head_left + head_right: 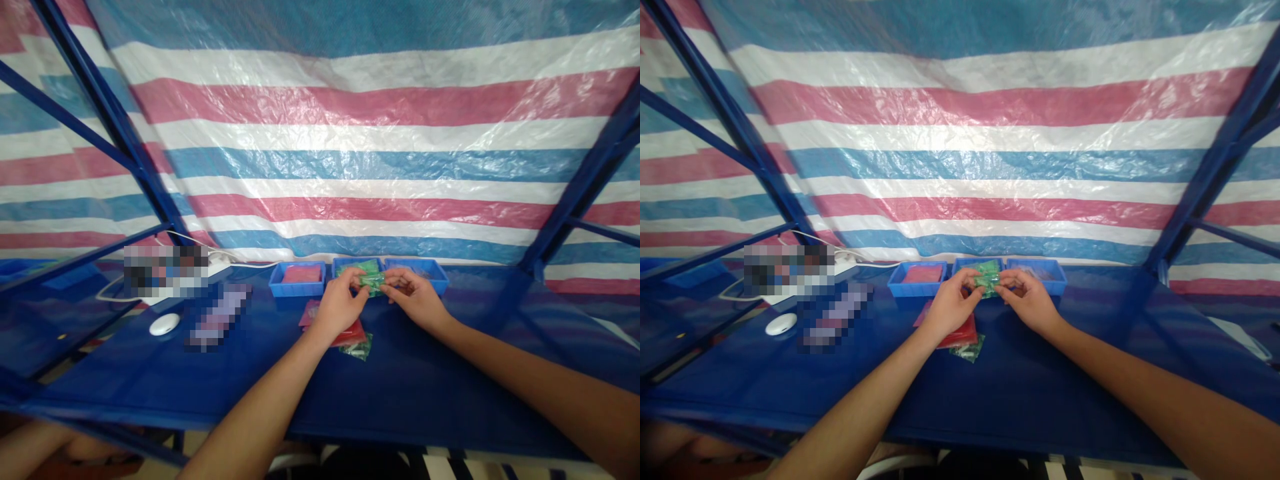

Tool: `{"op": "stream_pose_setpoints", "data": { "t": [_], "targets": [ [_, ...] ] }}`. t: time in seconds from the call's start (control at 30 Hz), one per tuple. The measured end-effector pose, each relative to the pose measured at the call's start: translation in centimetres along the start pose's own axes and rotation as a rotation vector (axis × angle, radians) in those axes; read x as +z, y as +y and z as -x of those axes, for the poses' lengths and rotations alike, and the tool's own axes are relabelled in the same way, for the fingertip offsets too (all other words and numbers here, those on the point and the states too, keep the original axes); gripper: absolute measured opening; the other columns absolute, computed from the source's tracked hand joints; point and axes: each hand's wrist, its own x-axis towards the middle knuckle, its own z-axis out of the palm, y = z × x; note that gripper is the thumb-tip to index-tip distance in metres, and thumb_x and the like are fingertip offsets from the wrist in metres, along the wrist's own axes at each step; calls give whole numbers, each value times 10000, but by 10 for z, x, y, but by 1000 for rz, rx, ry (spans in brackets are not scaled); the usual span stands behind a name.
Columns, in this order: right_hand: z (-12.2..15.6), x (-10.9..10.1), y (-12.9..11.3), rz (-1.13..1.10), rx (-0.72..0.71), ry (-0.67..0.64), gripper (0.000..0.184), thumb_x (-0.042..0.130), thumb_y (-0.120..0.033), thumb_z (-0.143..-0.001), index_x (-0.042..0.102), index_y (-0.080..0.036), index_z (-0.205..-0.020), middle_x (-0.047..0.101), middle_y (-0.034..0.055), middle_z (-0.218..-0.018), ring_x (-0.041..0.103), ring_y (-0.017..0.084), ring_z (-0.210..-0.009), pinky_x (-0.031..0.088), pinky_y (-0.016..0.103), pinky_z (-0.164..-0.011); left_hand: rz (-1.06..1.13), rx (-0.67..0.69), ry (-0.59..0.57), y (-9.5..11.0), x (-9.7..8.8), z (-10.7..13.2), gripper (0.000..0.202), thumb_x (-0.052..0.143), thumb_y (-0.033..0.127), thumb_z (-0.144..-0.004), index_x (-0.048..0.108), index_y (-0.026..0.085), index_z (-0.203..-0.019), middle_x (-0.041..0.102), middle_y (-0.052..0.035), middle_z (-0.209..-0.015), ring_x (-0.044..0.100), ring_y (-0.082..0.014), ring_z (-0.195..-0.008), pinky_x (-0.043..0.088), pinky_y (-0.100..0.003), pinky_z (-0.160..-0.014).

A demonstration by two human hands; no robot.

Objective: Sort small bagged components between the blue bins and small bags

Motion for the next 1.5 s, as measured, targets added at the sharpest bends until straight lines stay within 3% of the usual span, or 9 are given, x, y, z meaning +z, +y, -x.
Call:
{"op": "stream_pose_setpoints", "data": {
  "t": [0.17,0.33,0.43,0.67,0.77,0.9,1.13,1.33,1.5],
  "targets": [
    [1,-2,0,66,-21,10,332,787,-479,-847,704,-281,-1101,723,47,-936,653,217,-693,576,391,-652,72,46,21,1,-3,-1,264,571,111,-905,683,213,-1121,754,-23,-1044,711,-179,-965,543,-276,-841],
    [-1,-8,-3,210,-204,6,120,704,-361,-913,781,-294,-976,693,66,-1101,658,271,-1065,551,457,-951,61,108,29,4,-7,-2,245,575,68,-884,747,214,-976,731,-48,-1171,681,-209,-1116,534,-353,-1000],
    [-2,-11,-4,248,-238,50,128,671,-314,-921,797,-290,-926,656,72,-1139,634,265,-1117,530,456,-1000,54,111,55,3,-7,-3,224,599,86,-888,774,220,-925,700,-52,-1277,661,-223,-1188,507,-386,-1065],
    [2,-6,-5,168,-151,44,162,645,-341,-932,795,-293,-968,666,79,-1145,675,242,-891,619,423,-744,60,5,-4,1,-3,-2,227,610,177,-934,795,222,-1057,793,-48,-1090,737,-215,-1014,577,-352,-945],
    [3,-3,-10,161,-163,2,201,617,-341,-953,797,-302,-1034,690,72,-1128,679,212,-790,621,440,-769,82,9,-18,4,0,1,260,695,364,-925,789,213,-1115,783,-76,-1148,741,-235,-1022,598,-344,-896],
    [5,-3,-15,193,-208,-8,197,616,-350,-962,795,-301,-1027,705,67,-1111,698,243,-945,602,448,-856,137,2,-39,7,3,4,386,756,500,-863,793,214,-1120,771,-90,-1184,734,-255,-1036,611,-356,-895],
    [8,-1,-17,133,-180,-37,179,635,-416,-969,769,-296,-965,726,63,-1135,697,267,-1037,566,468,-932,162,24,-99,8,0,2,240,712,392,-915,792,233,-1075,787,-43,-1126,742,-224,-1003,594,-328,-935],
    [7,0,-20,85,-144,-59,225,650,-492,-962,761,-302,-1005,737,66,-1182,684,292,-1127,548,510,-1000,174,11,-115,9,-1,3,289,669,403,-940,770,204,-1124,787,-65,-1112,743,-233,-989,601,-323,-877],
    [6,1,-20,78,-150,-85,241,643,-509,-963,766,-309,-1017,692,82,-1258,699,279,-1015,593,502,-922,69,-6,-111,0,-1,0,213,590,304,-971,762,184,-940,763,-46,-845,714,-206,-768,586,-307,-719]
  ]
}}
